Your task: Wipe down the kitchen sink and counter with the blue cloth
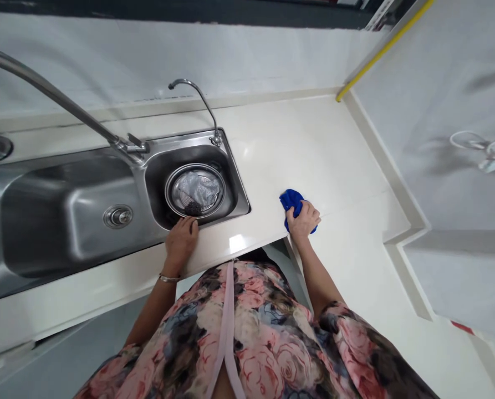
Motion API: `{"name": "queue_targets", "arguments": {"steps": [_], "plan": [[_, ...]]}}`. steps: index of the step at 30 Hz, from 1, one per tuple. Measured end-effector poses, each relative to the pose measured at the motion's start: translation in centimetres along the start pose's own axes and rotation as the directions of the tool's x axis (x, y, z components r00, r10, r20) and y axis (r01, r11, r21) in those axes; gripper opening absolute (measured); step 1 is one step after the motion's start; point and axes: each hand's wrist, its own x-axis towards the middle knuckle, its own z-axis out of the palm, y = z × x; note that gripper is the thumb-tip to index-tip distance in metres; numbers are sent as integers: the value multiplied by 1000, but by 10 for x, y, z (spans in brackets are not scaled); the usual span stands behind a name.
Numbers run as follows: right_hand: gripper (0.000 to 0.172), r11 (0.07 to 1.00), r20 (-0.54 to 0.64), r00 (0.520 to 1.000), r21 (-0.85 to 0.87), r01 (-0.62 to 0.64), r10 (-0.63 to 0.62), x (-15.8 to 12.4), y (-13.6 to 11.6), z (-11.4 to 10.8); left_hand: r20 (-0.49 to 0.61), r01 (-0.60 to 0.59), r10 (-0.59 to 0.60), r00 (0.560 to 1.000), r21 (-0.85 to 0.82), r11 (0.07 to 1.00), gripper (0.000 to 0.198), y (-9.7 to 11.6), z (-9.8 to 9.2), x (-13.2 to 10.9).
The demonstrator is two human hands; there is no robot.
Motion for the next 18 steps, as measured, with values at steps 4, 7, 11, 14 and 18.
{"name": "queue_targets", "arguments": {"steps": [4, 7, 11, 14, 18], "plan": [[52, 1000, 14, 1000, -4, -4, 4, 0, -4, 1, 12, -33, 33, 999, -8, 999, 46, -2, -4, -2], [53, 1000, 3, 1000, -6, -11, 11, -1, -4, 0, 20, -49, 49, 999, -4, 999, 45, -1, -6, 0], [60, 1000, -15, 1000, -22, 4, -5, -2, -19, 0, 20, -55, 55, 998, 4, 998, 44, -2, -5, 1], [59, 997, 10, 997, -7, 76, -76, 0, -47, 2, 16, -50, 49, 999, 4, 999, 44, -8, 0, 3], [50, 977, 59, 977, 76, 201, -205, -3, -97, 5, -3, -39, 39, 999, -3, 999, 43, -16, 9, 7]]}}
